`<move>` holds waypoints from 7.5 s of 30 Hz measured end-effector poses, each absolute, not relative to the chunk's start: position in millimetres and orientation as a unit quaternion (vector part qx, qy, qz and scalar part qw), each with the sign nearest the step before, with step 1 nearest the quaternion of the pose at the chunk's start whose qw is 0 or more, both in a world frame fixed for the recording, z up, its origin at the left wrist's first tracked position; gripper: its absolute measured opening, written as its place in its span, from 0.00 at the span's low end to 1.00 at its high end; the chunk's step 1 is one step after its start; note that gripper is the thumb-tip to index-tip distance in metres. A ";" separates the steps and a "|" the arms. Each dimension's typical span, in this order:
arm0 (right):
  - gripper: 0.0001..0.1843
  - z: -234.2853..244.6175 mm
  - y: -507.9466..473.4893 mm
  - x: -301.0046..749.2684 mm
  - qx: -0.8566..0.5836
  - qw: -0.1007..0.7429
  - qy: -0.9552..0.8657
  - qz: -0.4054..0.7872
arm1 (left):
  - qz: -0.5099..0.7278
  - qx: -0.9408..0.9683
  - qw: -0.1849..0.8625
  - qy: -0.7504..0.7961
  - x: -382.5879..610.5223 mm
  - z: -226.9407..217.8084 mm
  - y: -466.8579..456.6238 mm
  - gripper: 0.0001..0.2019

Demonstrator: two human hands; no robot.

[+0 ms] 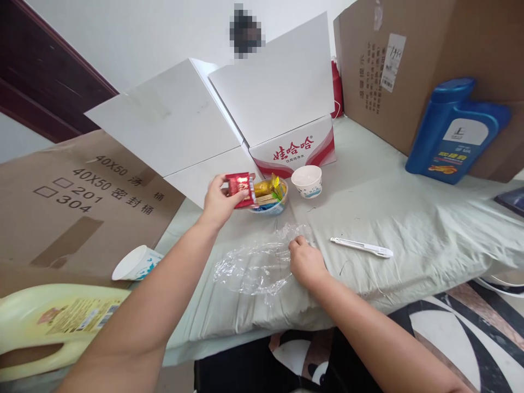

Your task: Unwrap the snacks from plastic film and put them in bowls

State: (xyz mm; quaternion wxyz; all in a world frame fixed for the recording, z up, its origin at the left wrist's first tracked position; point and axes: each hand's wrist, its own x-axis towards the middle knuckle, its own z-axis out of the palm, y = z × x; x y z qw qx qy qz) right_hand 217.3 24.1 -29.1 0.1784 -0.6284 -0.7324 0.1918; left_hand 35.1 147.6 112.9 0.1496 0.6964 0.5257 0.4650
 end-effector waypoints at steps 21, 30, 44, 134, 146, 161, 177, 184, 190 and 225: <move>0.16 -31.3 26.6 218.9 -0.620 0.194 -0.741 0.173 | 0.379 0.807 -0.068 0.448 79.3 112.0 123.2 0.13; 0.15 -8.0 -11.4 217.7 -0.585 0.115 -0.788 0.156 | -0.044 0.837 0.040 0.543 47.5 20.2 -9.8 0.18; 0.21 8.5 17.8 228.0 -0.445 0.138 -0.879 0.100 | -0.073 0.873 0.163 0.455 6.9 3.4 -8.8 0.34; 0.11 -15.0 36.1 306.3 -0.584 0.449 -0.558 0.382 | 0.247 0.901 0.050 0.352 38.1 -43.0 -45.9 0.13; 0.13 3.1 40.3 232.7 -0.444 0.174 -0.850 0.223 | 0.255 0.900 0.045 0.350 39.3 -45.1 -45.8 0.13; 0.12 16.8 67.5 198.8 -0.434 0.043 -0.861 0.262 | 0.251 0.900 0.044 0.353 38.4 -45.9 -45.7 0.12; 0.03 20.4 87.5 195.0 -0.421 0.017 -0.878 0.229 | 0.239 0.902 0.042 0.358 38.5 -42.9 -47.0 0.12; 0.10 24.9 115.0 232.0 -0.516 0.058 -0.850 0.092 | 0.236 0.903 0.046 0.357 38.0 -43.1 -45.9 0.12; 0.16 11.0 43.3 226.2 -0.413 0.151 -0.892 0.101 | 0.240 0.899 0.046 0.364 37.5 -43.2 -46.1 0.13; 0.11 -35.8 -65.1 326.3 -0.379 0.253 -0.884 0.102 | 0.268 0.881 0.006 0.390 -62.4 -28.1 -61.7 0.07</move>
